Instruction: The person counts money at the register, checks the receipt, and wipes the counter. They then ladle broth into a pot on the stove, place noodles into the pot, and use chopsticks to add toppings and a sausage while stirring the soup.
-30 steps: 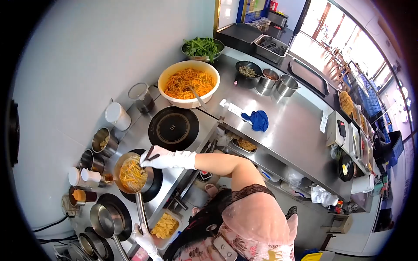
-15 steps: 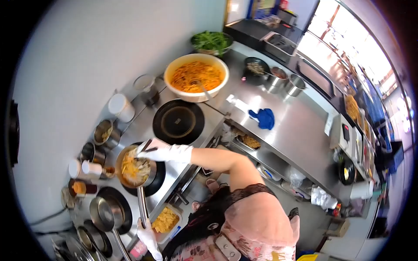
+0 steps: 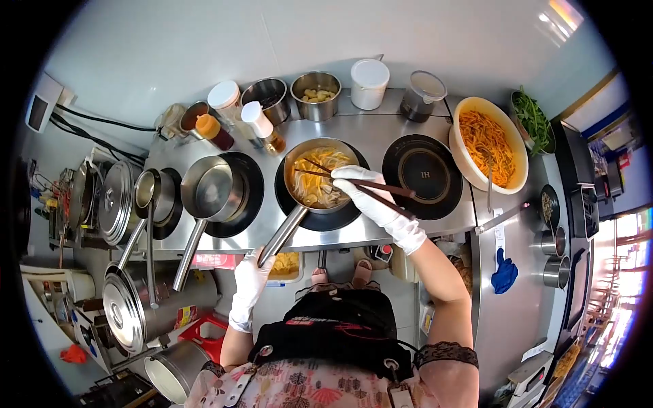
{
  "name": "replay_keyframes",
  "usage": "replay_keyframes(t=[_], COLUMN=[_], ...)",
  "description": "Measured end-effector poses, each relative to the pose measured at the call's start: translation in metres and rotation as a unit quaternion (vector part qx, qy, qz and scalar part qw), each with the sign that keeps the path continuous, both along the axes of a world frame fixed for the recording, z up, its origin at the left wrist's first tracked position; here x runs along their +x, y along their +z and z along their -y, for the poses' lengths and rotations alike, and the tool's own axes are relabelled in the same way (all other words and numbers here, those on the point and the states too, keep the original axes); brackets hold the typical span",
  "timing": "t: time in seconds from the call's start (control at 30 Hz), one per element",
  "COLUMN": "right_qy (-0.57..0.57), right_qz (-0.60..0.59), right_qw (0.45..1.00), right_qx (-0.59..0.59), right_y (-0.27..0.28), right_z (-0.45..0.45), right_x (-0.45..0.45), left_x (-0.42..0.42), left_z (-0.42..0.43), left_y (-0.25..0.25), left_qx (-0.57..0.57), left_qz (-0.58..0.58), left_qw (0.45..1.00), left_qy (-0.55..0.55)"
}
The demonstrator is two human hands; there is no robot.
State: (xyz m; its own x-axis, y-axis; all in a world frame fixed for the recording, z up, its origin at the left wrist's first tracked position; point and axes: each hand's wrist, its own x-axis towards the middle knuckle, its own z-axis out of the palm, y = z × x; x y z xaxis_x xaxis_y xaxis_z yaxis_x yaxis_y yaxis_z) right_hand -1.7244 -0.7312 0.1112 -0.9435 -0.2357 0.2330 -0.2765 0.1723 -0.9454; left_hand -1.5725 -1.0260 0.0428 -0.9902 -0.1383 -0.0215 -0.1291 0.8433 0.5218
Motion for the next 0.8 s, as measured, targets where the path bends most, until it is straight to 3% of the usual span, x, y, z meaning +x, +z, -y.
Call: replay_keyframes(t=[0.07,0.2,0.3,0.33,0.47,0.53,0.6,0.73,0.8], right_qy=[0.025,-0.027,-0.052,-0.041,-0.053,-0.012,0.025,-0.036,-0.064], right_qz=[-0.012,-0.037,0.003,-0.04,0.066,0.018,0.024,0.018,-0.027], right_qw=[0.999,0.998,0.998,0.998,0.996,1.0,0.998,0.999,0.996], right_qx=[0.024,0.053,0.022,0.018,0.03,-0.011,0.052,0.018,0.055], right_y=[-0.02,-0.021,0.005,0.013,0.017,0.003,-0.001,-0.016,-0.012], right_z=[0.0,-0.017,-0.028,-0.034,-0.041,-0.024,-0.009,-0.011,-0.023], right_x=[-0.005,-0.002,0.006,0.005,0.009,0.013,0.011,-0.006,-0.009], left_x=[0.001,0.001,0.0,0.0,0.001,0.001,0.001,0.001,0.001], left_z=[0.0,0.001,0.001,0.001,0.002,0.001,-0.001,0.0,0.001], left_y=[0.001,-0.002,0.001,0.0,-0.004,-0.003,0.0,0.002,-0.001], left_qx=[-0.002,0.005,0.0,0.003,0.004,0.002,0.0,-0.006,-0.007], left_qz=[-0.006,-0.017,-0.036,-0.035,-0.035,-0.037,-0.043,-0.017,-0.023], left_qw=[1.0,1.0,0.999,0.999,0.999,0.999,0.999,1.0,1.0], left_qy=[-0.002,0.004,-0.005,-0.003,-0.003,-0.005,-0.009,-0.003,-0.002])
